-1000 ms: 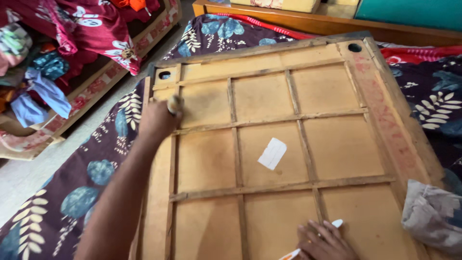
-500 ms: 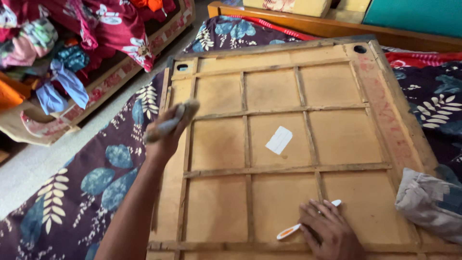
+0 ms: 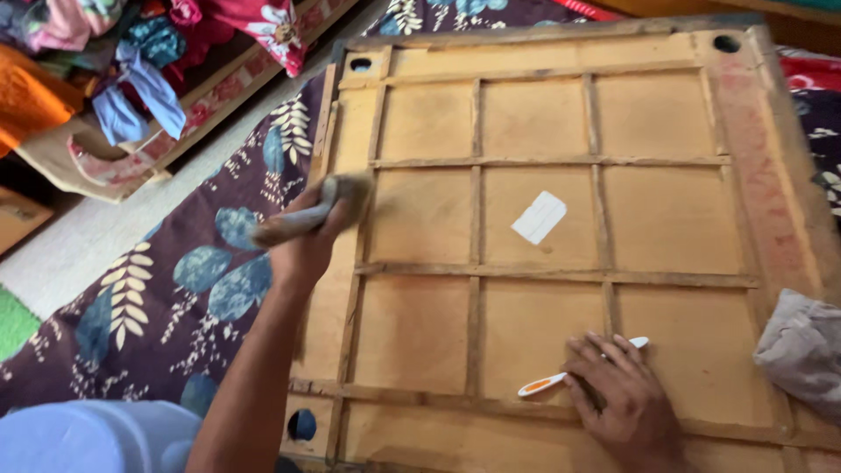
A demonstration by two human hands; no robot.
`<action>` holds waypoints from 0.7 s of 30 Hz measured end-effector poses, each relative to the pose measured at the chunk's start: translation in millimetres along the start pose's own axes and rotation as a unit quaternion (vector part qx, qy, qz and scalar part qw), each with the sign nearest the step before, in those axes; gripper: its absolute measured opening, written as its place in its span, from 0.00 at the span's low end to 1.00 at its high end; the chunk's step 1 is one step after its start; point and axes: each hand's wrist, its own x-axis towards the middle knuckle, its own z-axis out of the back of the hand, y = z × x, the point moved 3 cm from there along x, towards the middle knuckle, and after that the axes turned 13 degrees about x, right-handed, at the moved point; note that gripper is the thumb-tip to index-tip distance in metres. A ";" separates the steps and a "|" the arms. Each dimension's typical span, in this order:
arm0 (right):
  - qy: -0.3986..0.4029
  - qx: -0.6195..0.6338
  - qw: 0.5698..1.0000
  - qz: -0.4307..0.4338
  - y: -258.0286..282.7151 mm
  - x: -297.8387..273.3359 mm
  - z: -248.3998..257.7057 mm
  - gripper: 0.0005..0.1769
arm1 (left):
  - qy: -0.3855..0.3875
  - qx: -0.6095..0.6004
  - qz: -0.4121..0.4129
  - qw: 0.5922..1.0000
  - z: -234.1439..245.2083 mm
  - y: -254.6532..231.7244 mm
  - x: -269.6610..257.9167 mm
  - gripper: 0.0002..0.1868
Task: The person cleans the underside of a wooden carrom board by hand using a large brush and a toothbrush to clear debris from the frame and joints.
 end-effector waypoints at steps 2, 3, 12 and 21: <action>0.001 -0.004 1.000 -0.003 2.3 0.4 1.5 0.08 | -0.028 0.047 -0.031 0.998 -8.3 -7.7 3.3 0.22; -0.001 -0.005 1.000 0.000 3.4 0.1 2.1 0.08 | -0.005 0.048 -0.022 0.999 -10.9 -11.3 1.3 0.22; 0.002 0.001 1.000 0.005 5.8 0.8 5.5 0.10 | 0.192 0.106 0.070 0.973 43.6 -35.8 -73.1 0.19; 0.015 -0.008 1.000 0.003 3.6 -4.3 3.0 0.10 | 0.057 -0.085 0.067 0.992 37.9 -43.5 -90.0 0.21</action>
